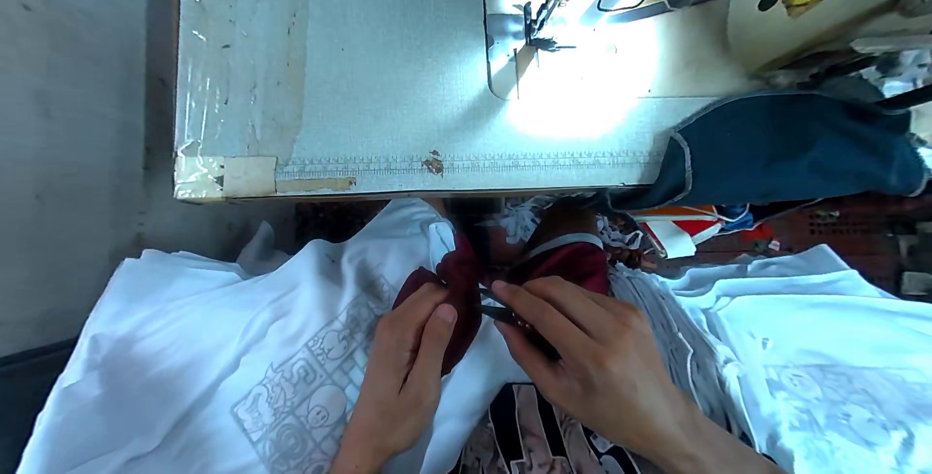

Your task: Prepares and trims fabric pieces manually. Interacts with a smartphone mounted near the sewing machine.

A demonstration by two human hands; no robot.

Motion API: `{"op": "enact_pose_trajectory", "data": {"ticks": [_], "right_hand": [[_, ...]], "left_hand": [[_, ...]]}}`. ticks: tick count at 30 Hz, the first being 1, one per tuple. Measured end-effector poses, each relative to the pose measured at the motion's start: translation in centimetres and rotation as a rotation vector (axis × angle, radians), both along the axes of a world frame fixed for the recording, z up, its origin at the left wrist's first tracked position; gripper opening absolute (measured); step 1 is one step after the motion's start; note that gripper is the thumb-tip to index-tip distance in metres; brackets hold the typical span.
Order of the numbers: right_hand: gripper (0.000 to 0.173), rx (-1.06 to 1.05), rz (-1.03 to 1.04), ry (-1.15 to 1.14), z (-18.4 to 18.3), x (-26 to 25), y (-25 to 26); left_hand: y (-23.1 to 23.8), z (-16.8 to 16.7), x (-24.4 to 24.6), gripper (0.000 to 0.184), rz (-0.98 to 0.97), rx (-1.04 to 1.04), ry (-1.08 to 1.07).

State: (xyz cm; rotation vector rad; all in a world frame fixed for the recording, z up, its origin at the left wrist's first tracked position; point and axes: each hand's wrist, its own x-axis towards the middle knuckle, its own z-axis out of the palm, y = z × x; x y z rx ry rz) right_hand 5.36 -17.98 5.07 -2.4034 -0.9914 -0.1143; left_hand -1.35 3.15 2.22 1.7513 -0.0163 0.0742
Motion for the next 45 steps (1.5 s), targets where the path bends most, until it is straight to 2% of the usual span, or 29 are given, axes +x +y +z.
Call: {"op": "enact_pose_trajectory", "data": {"ticks": [6,10,13,15,18,20,21,24,25,28,30,35,41,45], "right_hand": [[0.031,0.020,0.005,-0.003,-0.3,0.1,0.1],[0.030,0.130,0.003,0.062,-1.2,0.1,0.3],[0.031,0.321,0.031,0.239,-2.3,0.1,0.6],[0.033,0.480,0.070,0.436,-2.7,0.2,0.7],[0.036,0.713,0.088,0.743,-3.2,-0.3,1.2],[0.035,0.775,0.075,0.848,-3.4,-0.9,1.6],[0.034,0.738,0.065,0.808,-3.4,-1.2,1.9],[0.034,0.437,0.024,0.395,-4.1,-1.3,2.4],[0.033,0.451,-0.024,0.421,-4.1,-1.1,2.3],[0.035,0.784,-0.201,0.825,-3.6,0.9,1.7],[0.035,0.924,-0.147,0.940,-3.5,2.0,0.8],[0.017,0.685,0.002,0.914,-2.6,2.4,-0.4],[0.029,0.473,0.089,0.627,-2.2,1.8,0.6],[0.018,0.358,0.105,0.459,-2.4,1.8,1.4]], "left_hand": [[-0.1,-0.1,0.0,0.036,0.002,-0.009,0.015],[-0.2,0.0,-0.1,0.037,0.005,-0.125,0.052],[-0.3,0.1,-0.2,0.036,0.022,-0.279,0.075],[-0.3,0.2,-0.1,0.035,0.029,-0.338,0.088],[-0.4,0.3,0.0,0.033,0.003,-0.319,0.081],[-0.4,0.4,0.1,0.033,0.003,-0.277,0.063],[-0.4,0.4,0.2,0.033,0.011,-0.237,0.054],[-0.4,0.2,0.1,0.034,0.020,-0.017,0.071],[-0.4,0.1,0.1,0.034,0.012,0.024,0.084],[-0.3,-0.4,-0.1,0.035,-0.016,-0.018,0.117],[-0.2,-0.5,-0.1,0.034,-0.028,-0.079,0.126],[-0.4,-0.5,0.0,0.034,-0.039,-0.124,0.127],[-0.4,-0.8,0.0,0.035,-0.021,-0.058,0.108],[-0.5,-0.9,0.1,0.034,-0.036,-0.042,0.111]]}}
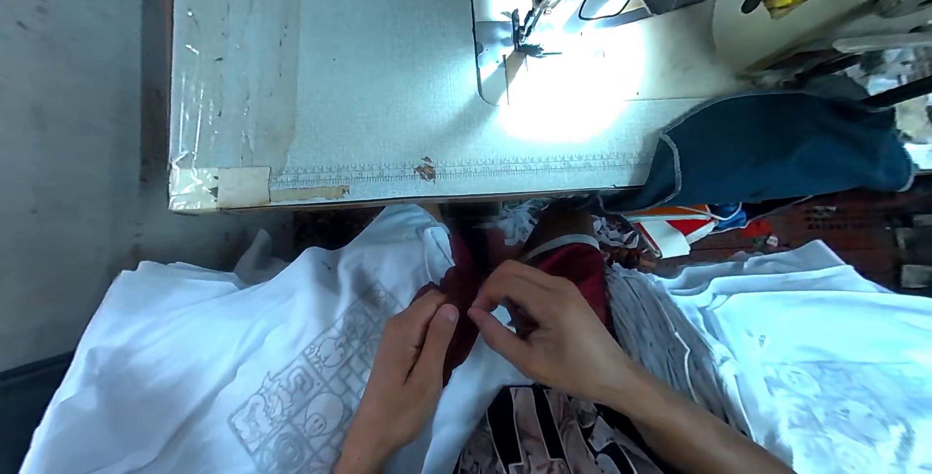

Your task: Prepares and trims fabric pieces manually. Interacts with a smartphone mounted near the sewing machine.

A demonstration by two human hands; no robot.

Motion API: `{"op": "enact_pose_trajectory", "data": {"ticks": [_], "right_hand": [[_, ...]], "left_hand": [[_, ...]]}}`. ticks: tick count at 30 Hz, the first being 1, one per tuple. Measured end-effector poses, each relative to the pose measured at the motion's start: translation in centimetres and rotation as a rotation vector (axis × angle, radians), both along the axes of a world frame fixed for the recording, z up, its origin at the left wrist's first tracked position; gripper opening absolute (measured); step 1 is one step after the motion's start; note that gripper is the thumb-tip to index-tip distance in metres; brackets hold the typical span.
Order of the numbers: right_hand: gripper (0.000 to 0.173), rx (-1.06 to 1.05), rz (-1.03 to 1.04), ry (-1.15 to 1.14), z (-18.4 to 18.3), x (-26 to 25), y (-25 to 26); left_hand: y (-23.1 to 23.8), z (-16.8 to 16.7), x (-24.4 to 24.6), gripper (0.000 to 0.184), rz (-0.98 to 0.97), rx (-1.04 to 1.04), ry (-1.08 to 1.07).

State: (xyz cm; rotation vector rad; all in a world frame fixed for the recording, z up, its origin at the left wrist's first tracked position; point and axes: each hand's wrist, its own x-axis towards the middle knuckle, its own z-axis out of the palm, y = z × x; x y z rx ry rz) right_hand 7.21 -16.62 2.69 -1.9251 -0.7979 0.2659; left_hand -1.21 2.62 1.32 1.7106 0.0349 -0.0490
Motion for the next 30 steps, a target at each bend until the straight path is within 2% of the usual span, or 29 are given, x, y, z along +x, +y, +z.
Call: {"op": "enact_pose_trajectory", "data": {"ticks": [6,11,13,16,19,24,30], "right_hand": [[0.015,-0.125,0.109,-0.212,-0.7,-0.7,0.7],[0.016,-0.257,-0.203,-0.346,-2.1,2.4,-1.5],[0.016,-0.261,-0.224,-0.305,-1.9,2.7,-2.2],[0.018,-0.239,-0.094,-0.146,-0.9,1.8,-2.6],[0.021,-0.202,-0.055,-0.066,-0.3,0.7,-2.2],[0.046,-0.256,-0.060,-0.149,0.5,-0.4,-1.6],[0.033,-0.245,-0.028,-0.246,0.5,-0.6,-1.4]], "left_hand": [[-0.2,0.2,-0.1,0.035,-0.002,0.090,-0.022],[0.0,0.2,-0.2,0.033,0.021,0.097,0.012],[0.3,0.2,-0.2,0.033,0.017,0.045,0.015],[0.3,0.1,0.0,0.033,0.036,-0.005,0.018],[0.3,0.0,-0.1,0.032,0.059,-0.045,0.019],[0.4,0.2,-0.1,0.032,0.072,-0.087,0.024],[0.3,0.5,-0.2,0.020,0.070,-0.069,0.035]]}}
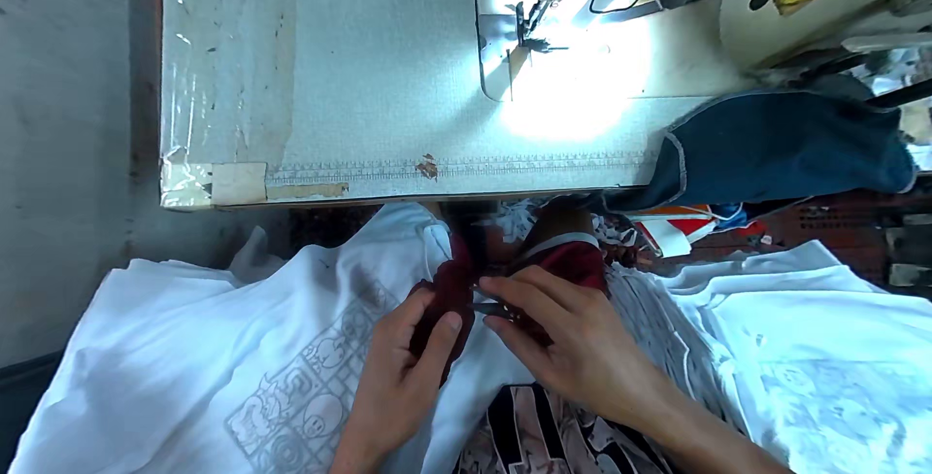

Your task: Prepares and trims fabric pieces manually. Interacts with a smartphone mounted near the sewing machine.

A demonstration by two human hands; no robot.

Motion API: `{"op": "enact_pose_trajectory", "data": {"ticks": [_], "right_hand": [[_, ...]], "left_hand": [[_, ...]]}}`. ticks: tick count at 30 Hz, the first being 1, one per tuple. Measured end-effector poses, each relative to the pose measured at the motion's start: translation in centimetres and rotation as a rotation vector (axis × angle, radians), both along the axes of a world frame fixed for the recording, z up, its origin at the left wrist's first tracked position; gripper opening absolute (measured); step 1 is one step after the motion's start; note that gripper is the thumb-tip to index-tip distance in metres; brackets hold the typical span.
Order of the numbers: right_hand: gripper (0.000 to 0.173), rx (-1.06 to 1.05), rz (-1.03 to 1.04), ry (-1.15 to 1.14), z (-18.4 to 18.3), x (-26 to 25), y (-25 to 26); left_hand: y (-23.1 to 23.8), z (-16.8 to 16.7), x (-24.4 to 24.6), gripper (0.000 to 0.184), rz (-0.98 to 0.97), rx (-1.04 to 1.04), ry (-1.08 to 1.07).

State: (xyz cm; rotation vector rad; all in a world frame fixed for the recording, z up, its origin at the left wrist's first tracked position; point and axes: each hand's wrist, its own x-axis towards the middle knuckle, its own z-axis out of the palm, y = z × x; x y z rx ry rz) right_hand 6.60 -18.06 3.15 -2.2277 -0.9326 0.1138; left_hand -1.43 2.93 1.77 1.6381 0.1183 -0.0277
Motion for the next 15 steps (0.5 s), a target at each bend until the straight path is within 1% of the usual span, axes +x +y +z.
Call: {"op": "enact_pose_trajectory", "data": {"ticks": [6,15], "right_hand": [[0.031,-0.020,-0.001,-0.049,0.12,-0.14,0.40],[0.031,-0.029,-0.003,-0.058,0.27,-0.15,0.57]], "left_hand": [[-0.06,0.05,0.00,0.019,0.020,0.041,0.014],[0.01,0.14,-0.02,0.020,0.026,0.107,0.009]]}}
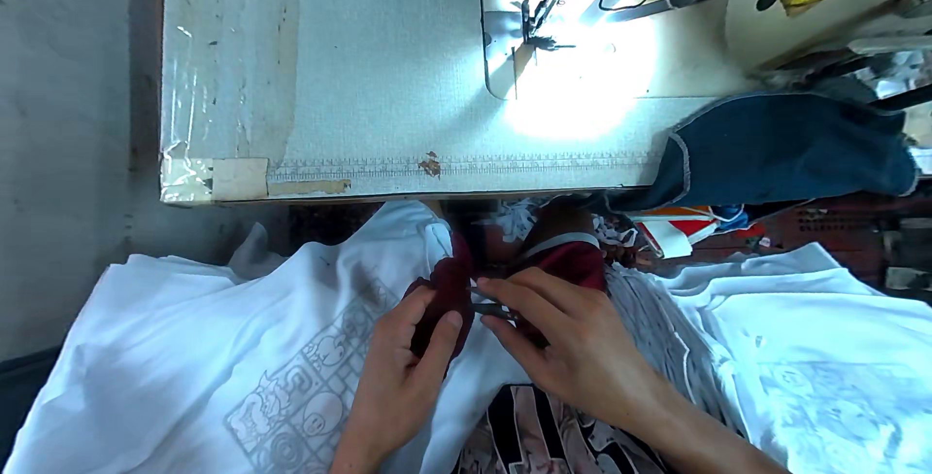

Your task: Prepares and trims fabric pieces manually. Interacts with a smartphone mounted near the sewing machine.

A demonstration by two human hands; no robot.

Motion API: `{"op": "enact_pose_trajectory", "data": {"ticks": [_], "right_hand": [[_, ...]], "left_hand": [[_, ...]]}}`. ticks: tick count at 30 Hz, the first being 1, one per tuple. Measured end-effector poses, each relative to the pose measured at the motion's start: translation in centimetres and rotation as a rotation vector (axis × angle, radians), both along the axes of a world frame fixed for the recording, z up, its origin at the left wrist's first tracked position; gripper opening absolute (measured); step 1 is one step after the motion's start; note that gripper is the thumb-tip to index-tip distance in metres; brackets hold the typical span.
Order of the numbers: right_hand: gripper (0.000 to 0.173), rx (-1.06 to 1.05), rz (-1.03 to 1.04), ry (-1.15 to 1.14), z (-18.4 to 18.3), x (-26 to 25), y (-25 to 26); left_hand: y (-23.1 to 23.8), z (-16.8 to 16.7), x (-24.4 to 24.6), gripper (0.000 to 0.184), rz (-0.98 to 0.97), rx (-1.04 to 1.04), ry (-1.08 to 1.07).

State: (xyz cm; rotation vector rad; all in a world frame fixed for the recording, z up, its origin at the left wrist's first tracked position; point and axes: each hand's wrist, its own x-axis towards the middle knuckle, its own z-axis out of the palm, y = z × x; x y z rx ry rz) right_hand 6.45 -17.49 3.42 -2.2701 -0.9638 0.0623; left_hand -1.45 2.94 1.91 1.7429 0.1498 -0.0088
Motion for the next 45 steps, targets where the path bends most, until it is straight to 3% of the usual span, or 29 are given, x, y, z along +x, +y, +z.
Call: {"op": "enact_pose_trajectory", "data": {"ticks": [11,16,21,24,45], "right_hand": [[0.030,-0.076,-0.037,-0.104,0.1,-0.5,0.5],[0.029,-0.005,-0.112,-0.150,-1.1,-1.1,1.2],[0.031,0.173,-0.101,0.064,-1.1,-0.7,0.4],[0.031,0.185,-0.093,0.071,-0.6,-0.9,-0.1],[0.028,0.045,-0.021,-0.061,1.0,-0.8,0.1]], "left_hand": [[-0.1,0.0,-0.1,0.021,0.001,0.055,-0.007],[-0.4,-0.2,-0.1,0.017,-0.009,-0.088,0.042],[-0.7,0.0,-0.2,0.018,0.011,-0.274,0.027],[-0.6,0.1,-0.1,0.028,0.045,-0.325,-0.014],[-0.8,0.4,-0.1,0.031,0.123,-0.109,-0.106]]}}
